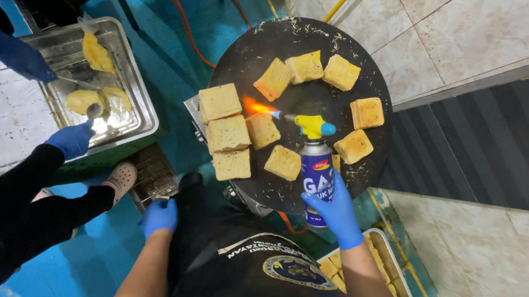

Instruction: The person uses a gas blowtorch to sear cubes of tofu arranged on a round griddle, moving the flame over each piece. They use tongs to flip and reposition the tofu cubes, then transfer the seared pieces with tongs into a metal tray alongside the griddle.

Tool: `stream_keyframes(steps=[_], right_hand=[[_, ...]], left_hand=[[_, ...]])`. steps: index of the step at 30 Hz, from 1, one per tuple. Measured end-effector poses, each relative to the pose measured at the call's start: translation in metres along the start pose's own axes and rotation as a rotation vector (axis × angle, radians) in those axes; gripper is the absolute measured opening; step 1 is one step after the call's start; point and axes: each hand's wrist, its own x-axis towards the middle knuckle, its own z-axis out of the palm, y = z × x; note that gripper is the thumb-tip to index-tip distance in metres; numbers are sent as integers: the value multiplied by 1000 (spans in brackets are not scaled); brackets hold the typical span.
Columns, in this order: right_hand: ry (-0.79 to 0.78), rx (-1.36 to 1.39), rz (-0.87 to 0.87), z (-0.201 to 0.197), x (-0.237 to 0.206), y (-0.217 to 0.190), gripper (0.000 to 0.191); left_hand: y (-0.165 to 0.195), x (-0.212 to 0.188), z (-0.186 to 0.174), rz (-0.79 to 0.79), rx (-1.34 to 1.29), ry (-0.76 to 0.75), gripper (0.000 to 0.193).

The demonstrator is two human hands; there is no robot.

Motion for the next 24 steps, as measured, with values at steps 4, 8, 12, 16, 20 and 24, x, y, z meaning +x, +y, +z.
stream_keyframes(steps=[4,8,12,16,20,24], right_hand=[[20,-34,11,-4,-13,1,75],[11,15,71,-14,-37,9,79],[31,-6,114,-24,-44,30,76],[136,-137,59,-23,-31,52,80],[81,-23,20,-6,-13,50,67],[67,-32,-21,53,25,34,64]], left_hand=[[12,1,9,117,-144,-85,42],[32,-5,20,277,-317,-228,34],[63,-16,28,600,-475,-294,24],[95,-39,36,616,-434,-520,28],[127,-50,42,727,-289,-628,46],[161,-66,42,901,-182,-779,47]])
